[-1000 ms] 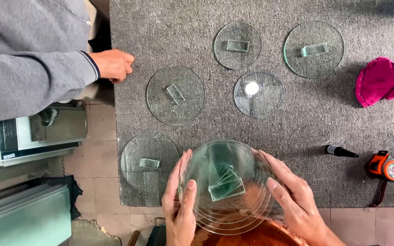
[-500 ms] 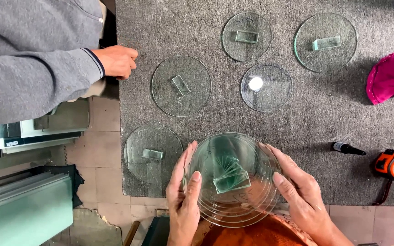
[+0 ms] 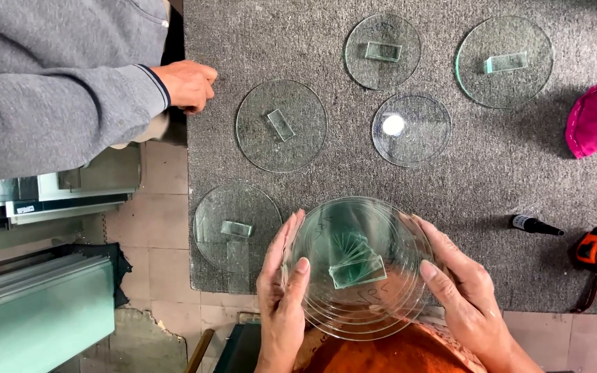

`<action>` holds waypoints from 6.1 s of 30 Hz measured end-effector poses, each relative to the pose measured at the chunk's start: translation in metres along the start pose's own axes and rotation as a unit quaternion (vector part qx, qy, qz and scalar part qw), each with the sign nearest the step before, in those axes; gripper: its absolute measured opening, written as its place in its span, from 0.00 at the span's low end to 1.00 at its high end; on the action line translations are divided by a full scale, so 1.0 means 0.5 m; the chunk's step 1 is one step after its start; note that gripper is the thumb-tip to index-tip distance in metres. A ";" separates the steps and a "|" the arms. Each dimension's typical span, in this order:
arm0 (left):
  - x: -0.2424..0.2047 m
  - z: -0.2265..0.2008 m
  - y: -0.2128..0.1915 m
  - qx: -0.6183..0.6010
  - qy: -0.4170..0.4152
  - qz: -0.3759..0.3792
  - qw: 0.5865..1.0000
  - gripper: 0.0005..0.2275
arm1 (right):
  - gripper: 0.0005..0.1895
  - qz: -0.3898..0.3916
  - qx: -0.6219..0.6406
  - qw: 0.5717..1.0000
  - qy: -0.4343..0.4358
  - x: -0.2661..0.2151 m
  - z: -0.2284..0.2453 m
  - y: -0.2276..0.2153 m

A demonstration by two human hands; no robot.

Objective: The person is applying a liquid to circular glass plates and inspecting them on a workshop bench.

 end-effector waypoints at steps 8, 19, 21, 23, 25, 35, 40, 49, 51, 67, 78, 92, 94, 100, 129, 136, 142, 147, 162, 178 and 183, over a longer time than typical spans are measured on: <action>0.006 -0.008 -0.001 0.039 -0.002 0.004 0.999 0.30 | 0.34 0.004 0.013 1.000 -0.015 -0.001 -0.003 0.001; 0.006 0.000 -0.003 0.055 0.041 0.008 0.998 0.27 | 0.34 -0.006 -0.014 1.000 -0.016 0.000 0.000 0.001; 0.005 0.001 -0.003 0.063 0.050 0.008 0.997 0.27 | 0.34 0.000 -0.003 1.000 -0.017 -0.001 0.004 0.003; 0.006 -0.004 -0.002 0.061 0.046 0.010 0.997 0.27 | 0.34 -0.002 -0.008 1.000 -0.016 0.000 0.001 0.001; 0.005 -0.008 -0.003 0.060 0.041 0.012 0.997 0.27 | 0.34 -0.005 -0.013 1.000 -0.013 -0.001 -0.002 -0.001; 0.008 -0.012 -0.002 0.061 0.037 0.012 0.997 0.27 | 0.34 0.002 -0.006 1.000 -0.015 0.000 0.001 0.000; 0.007 -0.012 -0.004 0.044 0.022 0.013 0.999 0.28 | 0.35 -0.005 -0.017 1.000 -0.013 -0.001 -0.004 -0.004; 0.009 -0.019 -0.003 0.057 0.007 0.016 0.998 0.31 | 0.35 0.020 0.031 0.999 -0.030 0.002 0.023 0.009; 0.009 -0.015 -0.004 0.053 0.013 0.017 0.998 0.30 | 0.35 0.012 0.016 0.999 -0.029 0.001 0.013 0.004; 0.013 -0.008 -0.007 0.048 0.012 0.008 0.999 0.31 | 0.35 0.025 0.082 0.995 -0.045 0.002 0.025 0.012; 0.013 -0.001 -0.011 0.057 0.017 0.011 0.998 0.34 | 0.35 0.032 0.141 0.989 -0.037 0.003 0.025 0.011; 0.013 0.009 -0.017 0.054 0.027 0.030 0.998 0.32 | 0.34 0.045 0.061 0.993 -0.093 0.006 0.009 0.003; 0.015 0.005 -0.020 0.061 0.037 0.030 0.997 0.32 | 0.34 0.051 0.060 0.992 -0.099 0.007 0.009 0.003; 0.015 0.006 -0.027 0.065 0.014 0.058 0.996 0.34 | 0.34 0.039 0.031 0.993 -0.104 0.004 0.003 0.004; 0.016 0.014 -0.029 0.049 -0.020 0.026 0.998 0.43 | 0.38 0.002 0.143 0.989 -0.025 0.006 0.031 0.025; 0.422 0.689 -0.163 0.399 -0.116 0.040 0.909 0.24 | 0.38 -0.030 0.263 0.963 0.048 0.220 0.042 0.097; 0.171 0.681 -0.213 0.136 0.058 -0.238 0.960 0.22 | 0.33 -0.042 0.222 0.971 0.073 0.158 0.051 0.074; -0.111 0.171 -0.084 -0.034 -0.117 -0.252 0.960 0.15 | 0.36 -0.017 0.127 0.990 0.063 -0.026 -0.098 -0.083; 0.062 0.031 -0.116 0.079 0.047 0.128 0.988 0.40 | 0.38 -0.262 0.254 0.929 -0.060 -0.082 -0.080 0.066; 0.144 -0.019 -0.077 -0.001 0.091 0.280 0.956 0.40 | 0.36 -0.270 0.225 0.928 -0.127 -0.075 -0.021 0.173; 0.157 -0.026 -0.068 -0.013 0.088 0.313 0.946 0.38 | 0.37 -0.255 0.258 0.920 -0.149 -0.082 -0.041 0.174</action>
Point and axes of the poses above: each hand's wrist, its own x-axis towards the middle knuckle, its own y-axis out of the palm, z = x × y, the point moved 1 cm from there along x, towards the middle knuckle, and after that the axes turned 15 degrees about x, right-handed, at the moved point
